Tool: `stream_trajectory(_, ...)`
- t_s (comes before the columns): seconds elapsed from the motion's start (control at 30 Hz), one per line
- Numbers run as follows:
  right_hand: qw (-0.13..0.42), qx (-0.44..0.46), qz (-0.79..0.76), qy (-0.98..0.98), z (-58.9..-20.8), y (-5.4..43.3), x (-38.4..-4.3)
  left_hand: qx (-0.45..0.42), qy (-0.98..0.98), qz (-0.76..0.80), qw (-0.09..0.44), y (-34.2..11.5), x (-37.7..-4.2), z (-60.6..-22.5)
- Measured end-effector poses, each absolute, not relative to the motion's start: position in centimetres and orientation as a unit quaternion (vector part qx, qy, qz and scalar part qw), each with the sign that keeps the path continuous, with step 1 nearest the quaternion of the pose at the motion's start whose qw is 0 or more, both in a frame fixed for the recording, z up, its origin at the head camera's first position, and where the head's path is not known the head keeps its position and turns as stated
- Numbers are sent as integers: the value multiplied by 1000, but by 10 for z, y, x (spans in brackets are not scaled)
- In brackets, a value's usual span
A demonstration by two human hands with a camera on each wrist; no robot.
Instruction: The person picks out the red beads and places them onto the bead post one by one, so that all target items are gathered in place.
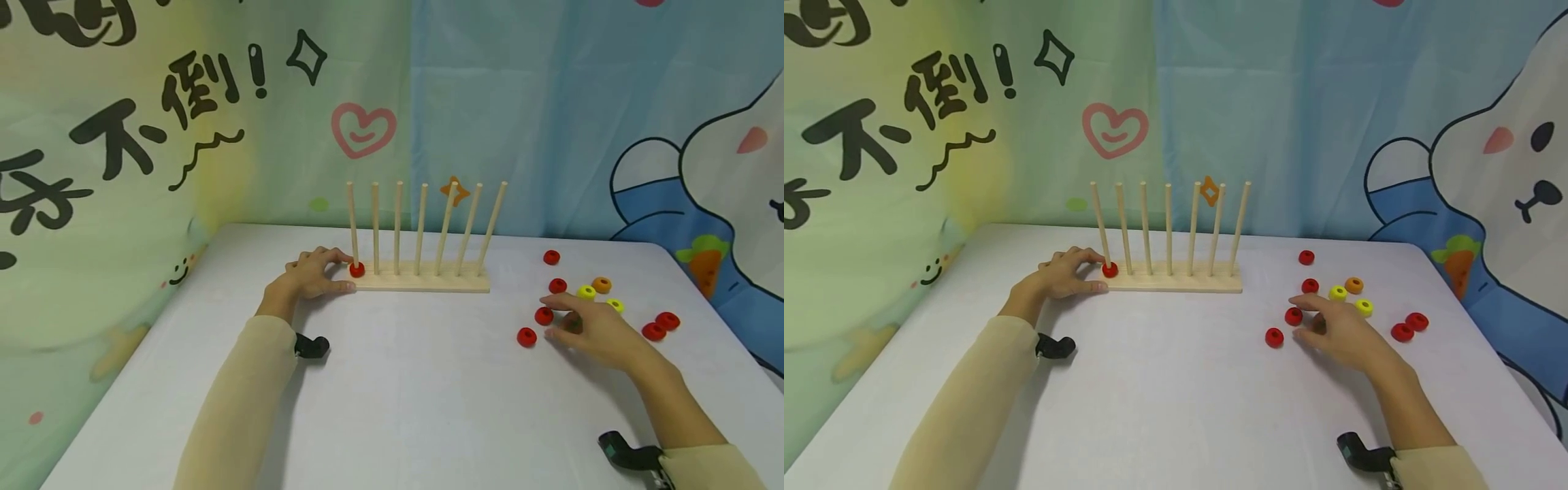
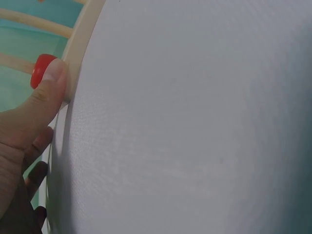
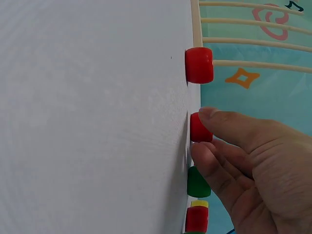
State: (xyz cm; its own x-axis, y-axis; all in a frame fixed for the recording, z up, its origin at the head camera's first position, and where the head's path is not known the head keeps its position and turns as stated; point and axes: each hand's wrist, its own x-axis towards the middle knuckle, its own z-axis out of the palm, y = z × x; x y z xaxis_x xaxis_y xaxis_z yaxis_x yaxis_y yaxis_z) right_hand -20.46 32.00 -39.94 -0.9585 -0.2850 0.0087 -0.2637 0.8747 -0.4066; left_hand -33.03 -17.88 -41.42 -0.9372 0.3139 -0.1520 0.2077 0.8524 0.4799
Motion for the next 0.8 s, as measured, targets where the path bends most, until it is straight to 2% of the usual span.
stream_trajectory(0.63, 27, -150, -215, 965, -404, 317, -207, 132, 955, 236, 121, -178, -330, -413)
stream_trajectory(0.8, 9, -139, -236, 962, -405, 315, -205, 132, 955, 235, 123, -178, -331, -413)
